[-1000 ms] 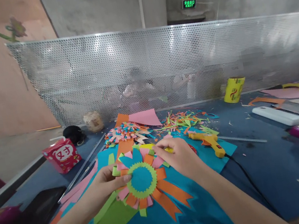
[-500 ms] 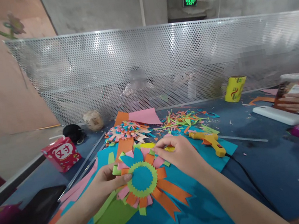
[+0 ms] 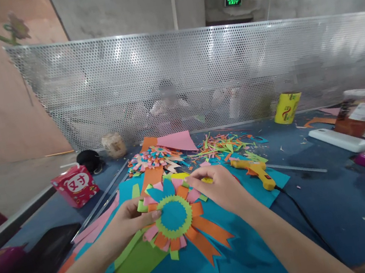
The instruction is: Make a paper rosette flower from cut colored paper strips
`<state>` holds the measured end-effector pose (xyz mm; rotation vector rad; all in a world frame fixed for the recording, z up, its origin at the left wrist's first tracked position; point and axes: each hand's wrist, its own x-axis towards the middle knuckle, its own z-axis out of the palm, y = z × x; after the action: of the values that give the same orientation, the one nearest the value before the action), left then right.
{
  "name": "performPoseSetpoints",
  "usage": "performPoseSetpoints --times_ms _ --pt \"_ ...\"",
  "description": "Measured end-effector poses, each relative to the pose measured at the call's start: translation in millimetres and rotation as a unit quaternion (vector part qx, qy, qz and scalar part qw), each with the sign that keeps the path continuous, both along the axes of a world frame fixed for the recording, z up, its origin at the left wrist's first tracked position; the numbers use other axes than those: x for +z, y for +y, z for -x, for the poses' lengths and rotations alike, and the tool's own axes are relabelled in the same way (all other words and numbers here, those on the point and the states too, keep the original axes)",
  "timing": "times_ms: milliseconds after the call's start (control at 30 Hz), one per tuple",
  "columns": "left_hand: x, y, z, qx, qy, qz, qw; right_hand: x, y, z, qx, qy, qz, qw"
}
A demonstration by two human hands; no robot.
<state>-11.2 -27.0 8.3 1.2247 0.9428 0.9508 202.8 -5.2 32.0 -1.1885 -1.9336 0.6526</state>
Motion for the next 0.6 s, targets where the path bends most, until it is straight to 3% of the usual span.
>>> performPoseSetpoints --times_ms 167,433,600 --pt "-2.6 1.0 0.0 0.001 0.006 -0.001 1.0 -0.5 -0.4 1.5 0.012 -0.008 -0.008 1.0" --pt "-5.3 2.2 2.8 0.011 -0.008 -0.02 1.0 -1.8 2.3 -0.8 -0.024 0.017 -0.03 0.999" --pt "-8.8 6.0 4.9 0.057 0.014 -0.031 0.998 -0.9 3.3 -2.3 -0.045 0.068 -0.02 0.996"
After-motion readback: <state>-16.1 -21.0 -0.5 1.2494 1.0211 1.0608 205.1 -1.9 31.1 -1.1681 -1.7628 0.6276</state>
